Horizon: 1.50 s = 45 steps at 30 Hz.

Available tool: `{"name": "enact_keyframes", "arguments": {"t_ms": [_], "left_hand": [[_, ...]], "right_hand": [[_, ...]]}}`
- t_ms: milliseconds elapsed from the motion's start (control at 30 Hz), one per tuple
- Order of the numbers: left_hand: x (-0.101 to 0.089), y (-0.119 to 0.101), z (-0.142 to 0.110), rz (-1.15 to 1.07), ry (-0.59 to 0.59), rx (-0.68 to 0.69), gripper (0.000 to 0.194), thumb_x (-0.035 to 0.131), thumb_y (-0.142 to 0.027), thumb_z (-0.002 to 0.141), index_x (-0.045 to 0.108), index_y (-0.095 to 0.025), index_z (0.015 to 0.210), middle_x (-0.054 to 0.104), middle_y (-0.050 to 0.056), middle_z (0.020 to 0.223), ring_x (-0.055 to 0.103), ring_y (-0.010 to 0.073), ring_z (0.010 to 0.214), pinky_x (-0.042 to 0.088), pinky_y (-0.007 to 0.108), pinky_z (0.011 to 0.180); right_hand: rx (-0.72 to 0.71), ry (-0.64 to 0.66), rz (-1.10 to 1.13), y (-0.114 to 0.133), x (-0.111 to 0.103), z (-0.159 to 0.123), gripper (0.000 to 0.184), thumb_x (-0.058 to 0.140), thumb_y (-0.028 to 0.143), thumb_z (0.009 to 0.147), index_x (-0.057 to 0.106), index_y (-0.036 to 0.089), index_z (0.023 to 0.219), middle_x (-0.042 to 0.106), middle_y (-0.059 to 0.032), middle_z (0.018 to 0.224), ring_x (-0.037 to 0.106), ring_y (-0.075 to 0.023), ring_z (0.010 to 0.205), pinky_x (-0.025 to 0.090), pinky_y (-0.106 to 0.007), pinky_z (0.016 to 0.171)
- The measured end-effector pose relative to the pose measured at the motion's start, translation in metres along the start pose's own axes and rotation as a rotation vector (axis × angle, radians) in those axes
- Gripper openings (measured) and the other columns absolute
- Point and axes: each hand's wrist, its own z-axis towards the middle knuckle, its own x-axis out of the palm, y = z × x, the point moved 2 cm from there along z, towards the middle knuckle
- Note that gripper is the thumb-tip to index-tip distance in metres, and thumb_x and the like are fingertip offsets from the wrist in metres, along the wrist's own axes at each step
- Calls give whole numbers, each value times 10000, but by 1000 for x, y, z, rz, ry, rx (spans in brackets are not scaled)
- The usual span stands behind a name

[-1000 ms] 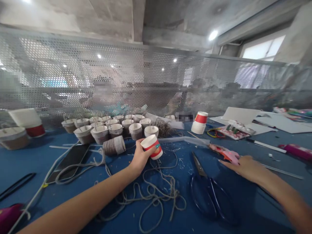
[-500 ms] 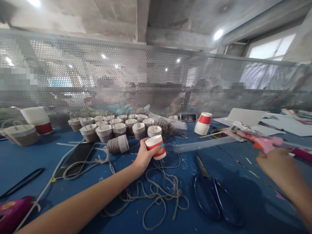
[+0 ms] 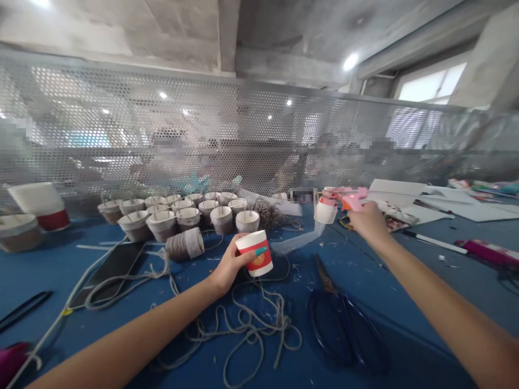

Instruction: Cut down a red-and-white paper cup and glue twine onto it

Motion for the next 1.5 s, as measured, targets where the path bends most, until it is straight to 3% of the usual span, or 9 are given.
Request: {"name": "enact_keyframes", "arguments": {"t_ms": [133, 267, 467, 567, 900, 1033, 1133, 1300, 1500], "left_hand": [[2, 1, 0, 44, 16, -16, 560, 760, -290, 601, 485, -162, 1072, 639, 57, 971, 601, 195, 882, 455, 353, 848], [1, 3, 4, 129, -30, -3, 598, 771, -299, 578, 482, -163, 1083, 637, 59, 995, 596, 207, 914, 451, 358, 859], [-10, 3, 7, 525, -406, 137, 637, 785, -247, 521, 466, -168, 1067, 596, 79, 1049, 558, 242, 999, 393, 404, 937], [-9, 2, 6, 617, -408, 194, 764, 774, -254, 541, 385, -172, 1194, 549, 102, 1144, 520, 258, 1092, 348, 422, 999], [11, -8, -18, 1279, -470, 847, 734, 657, -205, 712, 255, -132, 1321, 333, 200, 1279, 322, 332, 1243, 301, 564, 1010], [24, -13, -28, 1260, 25, 944, 660, 573, -123, 764, 271, -175, 1348, 361, 200, 1348, 334, 298, 1294, 327, 507, 1036], [33, -11, -29, 1116, 512, 723, 704, 603, -173, 759, 282, -207, 1384, 348, 172, 1430, 307, 291, 1343, 305, 484, 1076], [33, -7, -17, 874, 488, 298, 747, 681, -279, 705, 358, -185, 1372, 358, 161, 1435, 329, 297, 1334, 253, 489, 1098], [32, -3, -13, 825, 447, 218, 772, 723, -323, 650, 412, -175, 1341, 476, 177, 1347, 415, 308, 1279, 283, 477, 1069]], "right_hand": [[26, 17, -4, 1, 29, -19, 209, 485, 272, 686, 525, 138, 841, 590, -113, 654, 571, -241, 607, 385, -317, 568], [-216, -48, 16, -1, 49, -44, 170, 426, 281, 712, 482, 181, 837, 581, -121, 792, 559, -261, 744, 408, -347, 656], [-301, -53, 121, 1, 62, -56, 162, 408, 280, 711, 463, 196, 838, 540, -111, 834, 537, -265, 795, 420, -374, 700], [-282, -49, 163, 1, 61, -55, 144, 421, 294, 719, 445, 212, 836, 530, -87, 816, 531, -255, 775, 424, -364, 681], [-184, -107, 238, -4, 39, -33, 102, 448, 294, 688, 383, 233, 738, 527, -64, 778, 523, -245, 769, 410, -357, 684], [-98, -50, 292, -4, 35, -29, 117, 454, 281, 677, 347, 239, 701, 517, -33, 691, 527, -222, 683, 398, -323, 616], [-65, 6, 297, -5, 37, -29, 121, 475, 278, 660, 364, 237, 687, 519, -29, 658, 529, -219, 657, 388, -309, 585], [-52, 65, 311, -3, 40, -32, 84, 473, 264, 648, 420, 231, 703, 516, -19, 607, 534, -218, 623, 390, -309, 581], [-28, -74, 206, -15, 35, -20, 116, 472, 286, 693, 445, 206, 772, 539, -76, 728, 560, -268, 771, 424, -376, 667]]}}
